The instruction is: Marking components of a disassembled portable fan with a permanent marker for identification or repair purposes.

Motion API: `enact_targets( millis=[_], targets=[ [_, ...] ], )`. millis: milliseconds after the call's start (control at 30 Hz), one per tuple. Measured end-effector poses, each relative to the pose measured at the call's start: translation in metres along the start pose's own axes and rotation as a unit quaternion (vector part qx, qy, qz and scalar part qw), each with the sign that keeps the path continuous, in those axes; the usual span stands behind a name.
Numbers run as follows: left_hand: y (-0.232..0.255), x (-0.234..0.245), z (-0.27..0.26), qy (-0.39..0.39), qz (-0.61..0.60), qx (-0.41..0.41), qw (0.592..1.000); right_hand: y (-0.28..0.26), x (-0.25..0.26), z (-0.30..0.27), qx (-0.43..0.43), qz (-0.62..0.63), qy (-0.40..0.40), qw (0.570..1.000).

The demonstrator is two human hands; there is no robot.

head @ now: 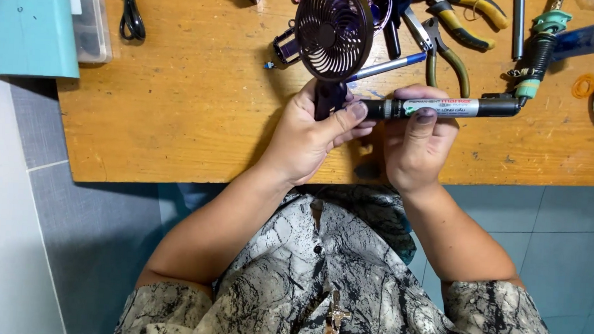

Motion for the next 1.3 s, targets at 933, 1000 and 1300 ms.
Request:
enact_targets(
  millis=[933,1000,1300],
  targets=[
    [0.119,0.07,-0.049,0.217,0.779,-0.237,0.538,-0.02,0.005,0.035,0.148,-0.386,-0.236,0.879],
    [0.122,0.067,-0.049,0.254,0.794,-0.207,0.512,-0.017,0.008,0.034,0.138,-0.39,-0.225,0.882],
    [0.128,0.072,-0.044,0.306,0.823,-0.14,0.457,0.005,0.02,0.032,0.16,-0.393,-0.24,0.873]
  ],
)
Point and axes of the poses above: each hand's wrist, its own z-axis towards the middle knuckle, its own x-axis out of the back of the hand, y = z × x, the point moved 2 cm from there along z, towards the middle knuckle, and after that the axes turned 3 degrees about x, right-handed, at the moved point
